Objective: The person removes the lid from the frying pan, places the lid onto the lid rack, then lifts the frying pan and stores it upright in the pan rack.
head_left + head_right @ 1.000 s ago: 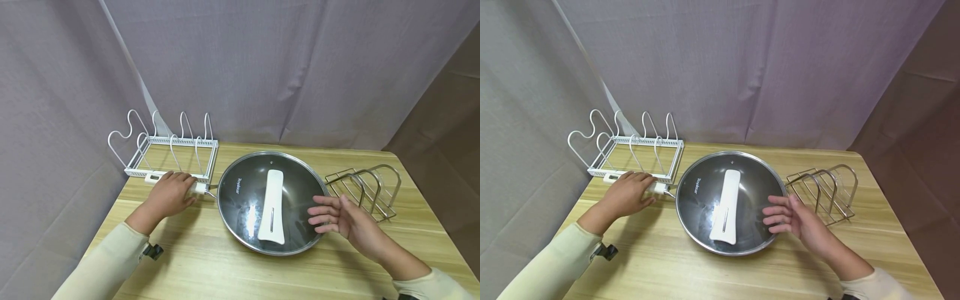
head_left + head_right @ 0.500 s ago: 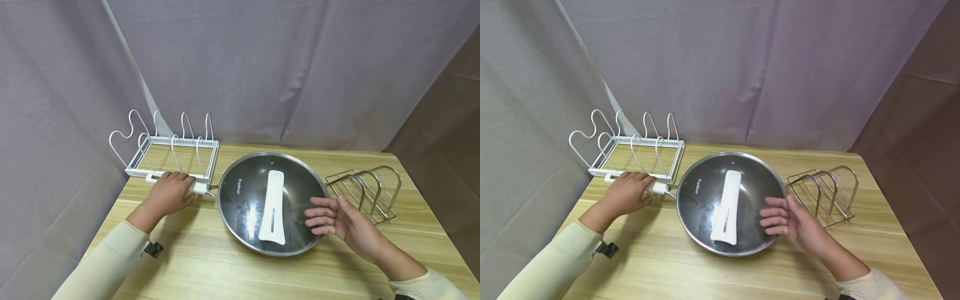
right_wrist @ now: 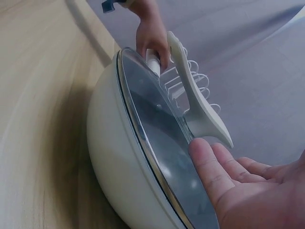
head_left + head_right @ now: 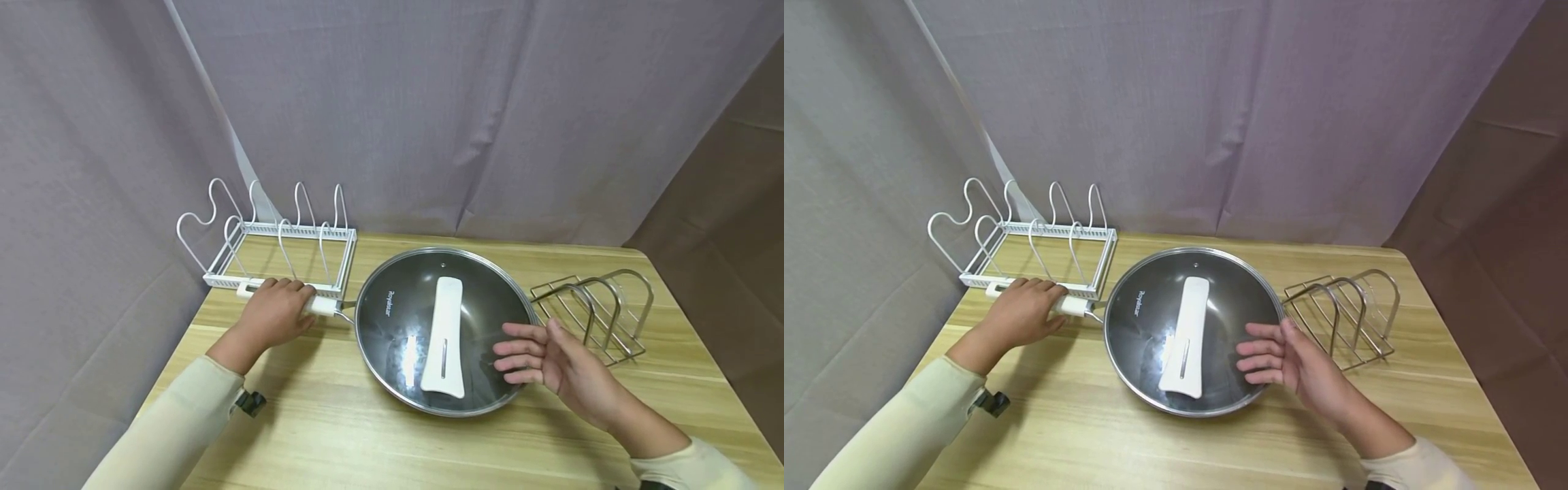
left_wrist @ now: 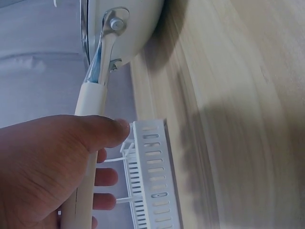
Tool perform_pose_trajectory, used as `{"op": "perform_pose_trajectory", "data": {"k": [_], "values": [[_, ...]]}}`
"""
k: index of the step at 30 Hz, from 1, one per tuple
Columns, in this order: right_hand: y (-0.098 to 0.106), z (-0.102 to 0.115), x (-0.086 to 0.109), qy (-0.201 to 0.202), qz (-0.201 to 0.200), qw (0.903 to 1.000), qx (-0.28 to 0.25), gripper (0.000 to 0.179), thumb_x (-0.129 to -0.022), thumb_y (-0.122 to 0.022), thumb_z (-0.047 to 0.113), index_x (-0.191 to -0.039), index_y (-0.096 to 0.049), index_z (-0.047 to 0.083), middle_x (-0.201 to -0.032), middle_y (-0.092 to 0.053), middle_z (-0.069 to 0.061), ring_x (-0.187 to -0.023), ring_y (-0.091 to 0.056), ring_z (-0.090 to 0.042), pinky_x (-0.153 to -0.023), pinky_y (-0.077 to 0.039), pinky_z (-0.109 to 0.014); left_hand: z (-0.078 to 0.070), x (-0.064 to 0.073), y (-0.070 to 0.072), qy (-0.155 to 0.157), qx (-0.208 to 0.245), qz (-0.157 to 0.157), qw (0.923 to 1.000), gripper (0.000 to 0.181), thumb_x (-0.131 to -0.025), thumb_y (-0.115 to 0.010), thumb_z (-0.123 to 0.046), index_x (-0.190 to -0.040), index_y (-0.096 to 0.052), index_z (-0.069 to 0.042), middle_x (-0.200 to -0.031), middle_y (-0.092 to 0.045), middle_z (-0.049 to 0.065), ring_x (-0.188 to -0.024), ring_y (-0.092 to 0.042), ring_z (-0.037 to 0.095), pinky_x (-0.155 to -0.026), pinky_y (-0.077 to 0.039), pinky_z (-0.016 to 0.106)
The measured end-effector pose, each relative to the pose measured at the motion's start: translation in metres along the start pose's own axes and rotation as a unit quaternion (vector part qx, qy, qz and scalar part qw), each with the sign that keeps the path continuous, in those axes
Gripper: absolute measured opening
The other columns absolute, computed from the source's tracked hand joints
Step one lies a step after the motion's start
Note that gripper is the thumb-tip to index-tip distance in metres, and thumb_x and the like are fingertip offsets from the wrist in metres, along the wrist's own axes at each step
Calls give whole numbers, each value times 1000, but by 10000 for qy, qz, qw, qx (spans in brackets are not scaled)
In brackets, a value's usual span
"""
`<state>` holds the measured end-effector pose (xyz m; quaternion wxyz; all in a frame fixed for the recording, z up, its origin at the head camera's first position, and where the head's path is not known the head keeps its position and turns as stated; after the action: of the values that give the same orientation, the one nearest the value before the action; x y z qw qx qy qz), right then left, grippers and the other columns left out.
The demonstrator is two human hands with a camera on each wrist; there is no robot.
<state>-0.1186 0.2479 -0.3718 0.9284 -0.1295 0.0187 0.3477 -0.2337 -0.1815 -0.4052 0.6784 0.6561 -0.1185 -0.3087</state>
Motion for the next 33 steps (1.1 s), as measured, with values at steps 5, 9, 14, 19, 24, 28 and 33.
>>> {"op": "perform_pose_trajectory", "data": {"k": [5, 9, 14, 19, 24, 28, 33], "values": [[-1, 0, -1, 36, 76, 9996, -267, 63, -112, 0, 31, -147, -45, 5, -136, -58, -23, -122, -60, -36, -101, -50, -43, 2, -2, -1, 29, -70, 34, 10000, 39, -79, -83, -35, -101, -64, -8, -96, -69, 10, -91, -66, 33, -82, -51, 51], [-2, -2, -3, 27, 116, 9992, -386, 63, -112, 0, 31, -147, -45, 4, -136, -58, -23, -122, -60, -35, -101, -50, -43, 4, -3, -4, 25, -89, 19, 10000, 38, -79, -84, -35, -99, -63, -9, -94, -68, 8, -88, -66, 32, -79, -52, 49], [-2, -5, -4, 1, 169, 9988, -464, 63, -112, 0, 31, -148, -43, 3, -137, -57, -23, -122, -60, -34, -102, -49, -43, 7, -4, -6, 55, -93, 22, 9999, 37, -78, -84, -35, -96, -63, -10, -94, -69, 7, -88, -66, 32, -80, -52, 49], [-4, -5, -6, -3, 177, 9982, -570, 62, -112, -1, 32, -147, -43, 2, -137, -57, -24, -123, -60, -35, -102, -50, -43, 9, -5, -5, 45, -122, -11, 9999, 36, -77, -85, -34, -91, -61, -11, -91, -68, 7, -86, -66, 31, -78, -52, 49], [-6, -6, -8, -16, 195, 9974, -691, 63, -112, -1, 31, -146, -44, 2, -137, -57, -23, -123, -60, -35, -102, -50, -43, 10, -6, -6, 61, -187, -47, 9998, 37, -76, -85, -35, -89, -61, -11, -88, -68, 6, -85, -66, 31, -77, -51, 48], [-7, -6, -9, -10, 247, 9969, -743, 63, -112, 0, 31, -146, -44, 2, -138, -57, -23, -123, -60, -35, -102, -50, -42, 11, -6, -7, 99, -201, -4, 9997, 35, -76, -84, -34, -87, -59, -11, -84, -67, 6, -83, -65, 31, -75, -51, 48], [-8, -7, -11, 4, 297, 9969, -733, 64, -112, 0, 31, -147, -44, 2, -138, -57, -22, -123, -60, -34, -102, -50, -42, 13, -7, -7, 121, -198, 24, 9997, 35, -76, -83, -33, -85, -57, -12, -81, -65, 4, -79, -65, 30, -71, -51, 47]]}}
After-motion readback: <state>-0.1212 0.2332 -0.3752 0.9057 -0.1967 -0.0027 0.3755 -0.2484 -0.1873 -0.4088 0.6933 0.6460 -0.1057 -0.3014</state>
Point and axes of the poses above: each hand's wrist, its own x-axis away from the middle knuckle, its own y-axis out of the back of the hand, z = x × y, the point moved 4 cm from there along -x, towards the middle knuckle
